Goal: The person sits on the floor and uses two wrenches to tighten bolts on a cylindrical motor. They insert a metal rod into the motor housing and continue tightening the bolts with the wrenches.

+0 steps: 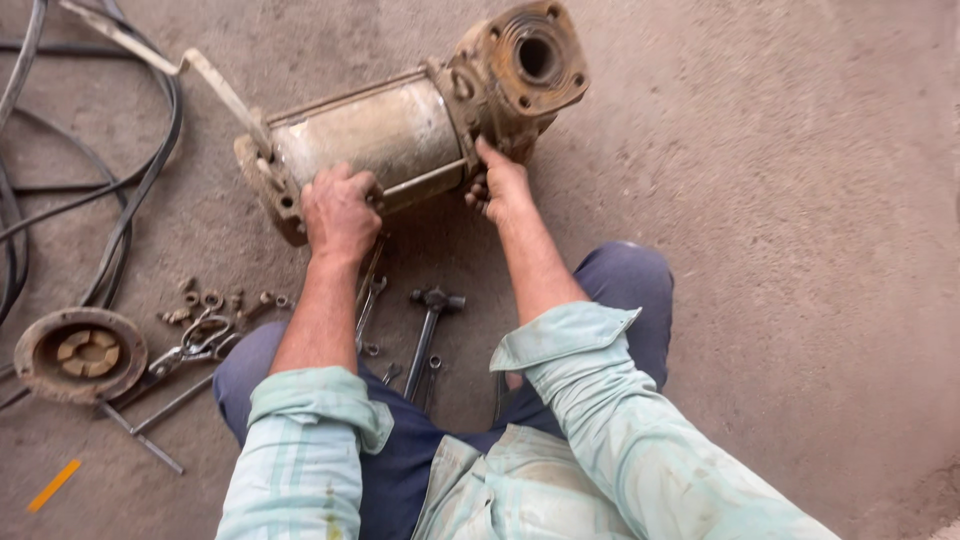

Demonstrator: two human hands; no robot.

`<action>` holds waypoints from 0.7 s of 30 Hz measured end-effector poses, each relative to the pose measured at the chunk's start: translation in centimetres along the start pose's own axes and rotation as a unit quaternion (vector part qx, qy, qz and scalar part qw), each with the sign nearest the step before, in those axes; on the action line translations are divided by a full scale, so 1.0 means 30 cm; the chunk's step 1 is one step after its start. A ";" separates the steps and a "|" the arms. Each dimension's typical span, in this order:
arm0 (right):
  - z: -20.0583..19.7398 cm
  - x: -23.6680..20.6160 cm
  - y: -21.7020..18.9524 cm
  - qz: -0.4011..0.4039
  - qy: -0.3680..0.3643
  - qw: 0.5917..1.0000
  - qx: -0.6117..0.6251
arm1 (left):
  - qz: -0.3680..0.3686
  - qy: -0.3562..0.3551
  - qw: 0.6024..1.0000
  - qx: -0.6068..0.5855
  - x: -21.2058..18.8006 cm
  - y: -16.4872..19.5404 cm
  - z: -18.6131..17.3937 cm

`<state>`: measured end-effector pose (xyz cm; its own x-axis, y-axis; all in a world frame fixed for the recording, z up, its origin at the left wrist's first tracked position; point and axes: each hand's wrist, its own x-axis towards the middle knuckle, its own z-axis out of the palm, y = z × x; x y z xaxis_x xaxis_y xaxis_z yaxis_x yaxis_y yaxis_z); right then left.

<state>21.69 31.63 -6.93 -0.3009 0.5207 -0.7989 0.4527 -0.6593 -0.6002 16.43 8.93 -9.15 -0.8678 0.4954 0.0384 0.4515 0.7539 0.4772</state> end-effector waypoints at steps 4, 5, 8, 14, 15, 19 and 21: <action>-0.009 -0.001 -0.024 -0.009 -0.025 1.000 -0.003 | -0.012 -0.010 1.000 -0.003 0.001 0.011 -0.001; -0.005 0.002 -0.027 0.000 -0.034 0.999 0.006 | -0.016 -0.012 1.000 0.003 0.004 0.015 -0.004; 0.019 0.000 -0.033 0.002 -0.004 1.000 0.022 | -0.023 -0.008 1.000 0.016 0.009 0.023 -0.014; 0.054 -0.079 -0.053 -0.045 0.038 0.998 -0.018 | -0.014 -0.019 1.000 0.012 0.010 0.055 -0.076; 0.055 -0.090 -0.048 -0.038 0.029 0.999 -0.009 | -0.014 -0.020 1.000 0.006 0.010 0.056 -0.086; 0.043 -0.051 -0.018 -0.066 -0.038 0.997 0.009 | 0.011 -0.007 1.000 0.023 0.019 0.042 -0.087; 0.025 0.010 0.016 -0.073 -0.027 0.997 -0.004 | 0.035 0.022 0.999 0.026 0.014 0.020 -0.063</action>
<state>21.20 31.05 -7.49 -0.4078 0.5807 -0.7046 0.4081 -0.5744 -0.7096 15.94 8.77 -7.20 -0.8412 0.5296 0.1088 0.5210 0.7402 0.4250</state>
